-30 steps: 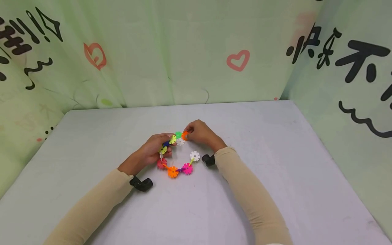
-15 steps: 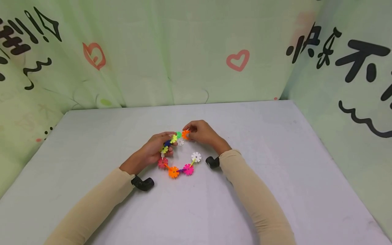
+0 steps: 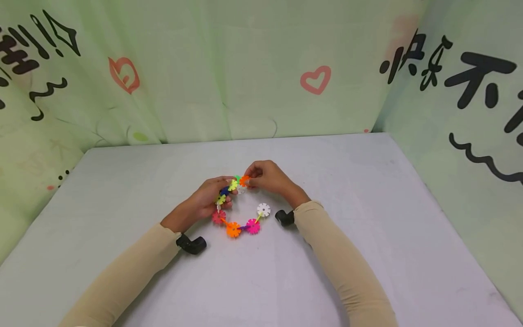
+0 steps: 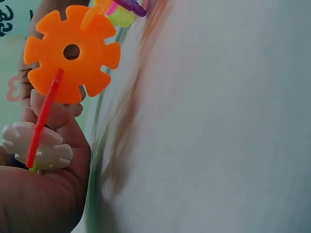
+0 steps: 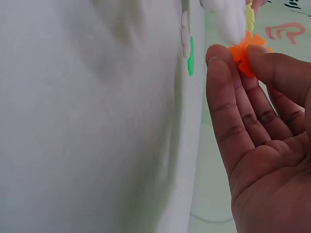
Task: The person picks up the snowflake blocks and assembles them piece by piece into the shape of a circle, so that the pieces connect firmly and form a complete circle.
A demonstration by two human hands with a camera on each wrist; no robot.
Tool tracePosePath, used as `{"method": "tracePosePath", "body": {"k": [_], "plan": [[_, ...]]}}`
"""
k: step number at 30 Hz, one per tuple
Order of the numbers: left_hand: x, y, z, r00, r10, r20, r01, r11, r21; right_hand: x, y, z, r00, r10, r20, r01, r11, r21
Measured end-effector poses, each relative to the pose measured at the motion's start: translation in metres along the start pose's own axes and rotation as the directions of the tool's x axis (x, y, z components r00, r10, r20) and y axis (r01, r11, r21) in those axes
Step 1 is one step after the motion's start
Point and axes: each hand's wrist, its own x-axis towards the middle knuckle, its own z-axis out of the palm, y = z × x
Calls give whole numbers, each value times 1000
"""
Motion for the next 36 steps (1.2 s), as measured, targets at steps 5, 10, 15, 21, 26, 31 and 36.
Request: {"method": "tracePosePath", "body": {"k": [5, 10, 15, 21, 26, 31, 36], "plan": [[1, 0, 1, 1000, -5, 6, 5, 1000, -6, 0, 1, 1, 1000, -24, 3, 24, 999, 32], [1, -1, 1, 1000, -3, 9, 3, 1000, -8, -1, 0, 3, 1000, -29, 1, 29, 999, 43], [1, -2, 2, 1000, -5, 7, 5, 1000, -17, -2, -1, 4, 1000, -12, 3, 12, 1000, -5], [0, -1, 4, 1000, -4, 7, 4, 1000, -13, -2, -1, 5, 999, -46, -7, 46, 997, -57], [0, 1, 6, 1000, 7, -7, -7, 1000, -27, -1, -2, 9, 998, -61, -9, 61, 997, -36], [-1, 1, 6, 1000, 16, -3, -16, 1000, -21, 0, -3, 12, 998, -66, -15, 66, 998, -22], [-2, 1, 1, 1000, 26, 6, -27, 998, 56, 1, -3, 14, 998, -66, 5, 66, 995, -78]]}}
